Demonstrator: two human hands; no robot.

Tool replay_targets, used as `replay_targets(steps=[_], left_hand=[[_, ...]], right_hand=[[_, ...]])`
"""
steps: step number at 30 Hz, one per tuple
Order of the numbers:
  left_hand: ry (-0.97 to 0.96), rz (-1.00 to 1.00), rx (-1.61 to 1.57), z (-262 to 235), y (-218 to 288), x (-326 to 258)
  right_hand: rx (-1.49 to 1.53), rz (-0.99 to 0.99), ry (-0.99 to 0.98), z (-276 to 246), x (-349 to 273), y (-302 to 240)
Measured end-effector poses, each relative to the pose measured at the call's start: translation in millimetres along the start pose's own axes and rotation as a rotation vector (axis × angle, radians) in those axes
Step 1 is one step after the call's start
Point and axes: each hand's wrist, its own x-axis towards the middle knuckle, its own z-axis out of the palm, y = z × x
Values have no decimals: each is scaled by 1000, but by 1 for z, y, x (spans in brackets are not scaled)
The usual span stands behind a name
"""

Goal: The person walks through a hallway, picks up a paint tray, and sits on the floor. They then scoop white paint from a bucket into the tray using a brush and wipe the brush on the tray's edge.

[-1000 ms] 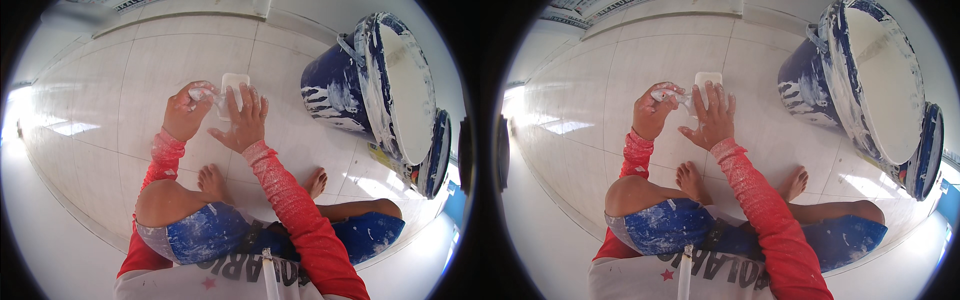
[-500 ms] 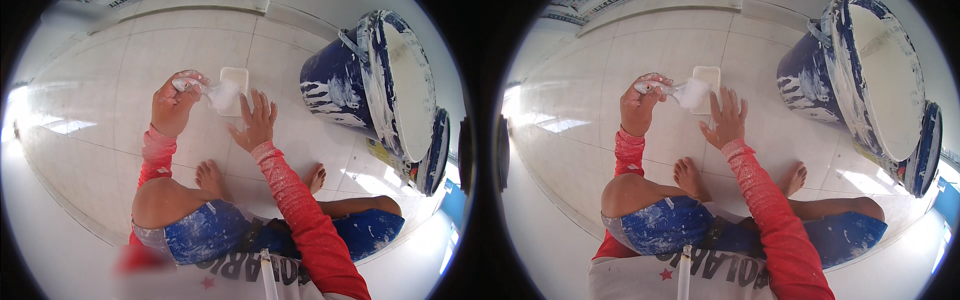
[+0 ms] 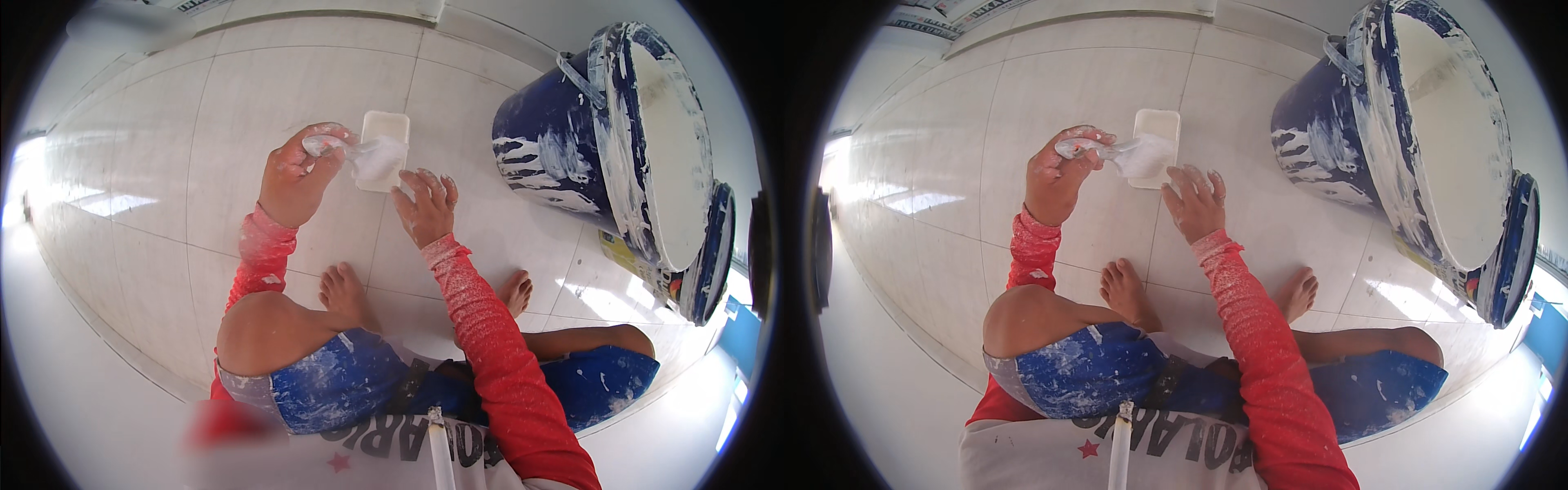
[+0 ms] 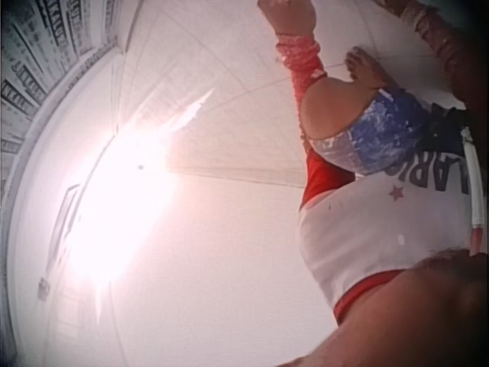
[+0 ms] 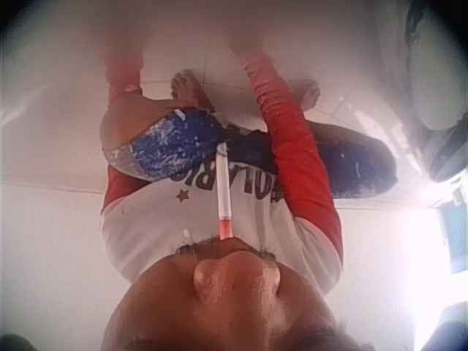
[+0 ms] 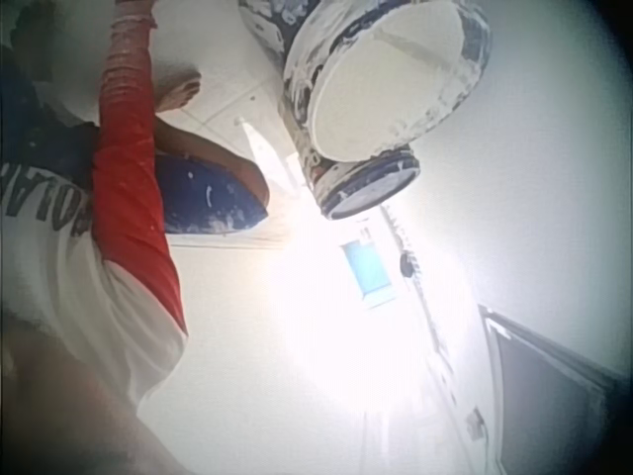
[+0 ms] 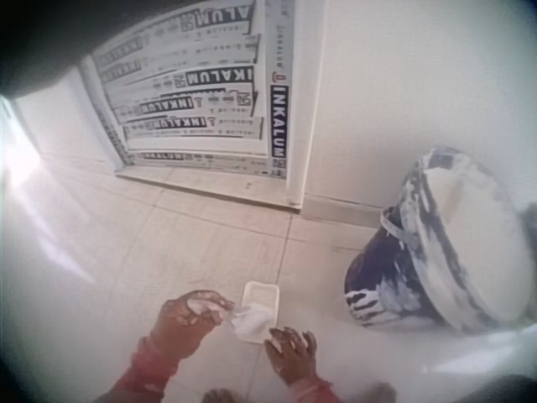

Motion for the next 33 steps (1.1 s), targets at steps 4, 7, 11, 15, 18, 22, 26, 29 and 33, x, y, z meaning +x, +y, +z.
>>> replay_targets(steps=[4, 7, 11, 15, 18, 22, 26, 29, 33], left_hand=[[-39, -16, 132, -2, 2, 0], [-78, 20, 207, -2, 7, 1], [-99, -11, 332, 0, 16, 0], [-103, 22, 331, 0, 19, -1], [-75, 26, 298, 0, 16, -3], [-76, 69, 260, 0, 9, -2], [-30, 25, 198, -5, 9, -3], [7, 36, 202, -10, 10, -3], [119, 70, 43, -13, 9, -2]], right_hand=[[214, 157, 93, -17, 13, -6], [188, 236, 140, -31, 36, -14], [189, 194, 81, -43, 65, -29], [-6, 122, -37, -43, 74, -34], [3, 196, -56, -41, 74, -34], [130, 277, -44, -40, 73, -37], [211, 311, 15, -38, 74, -40], [199, 307, -9, -32, 67, -35], [200, 299, -77, -25, 42, -20]])
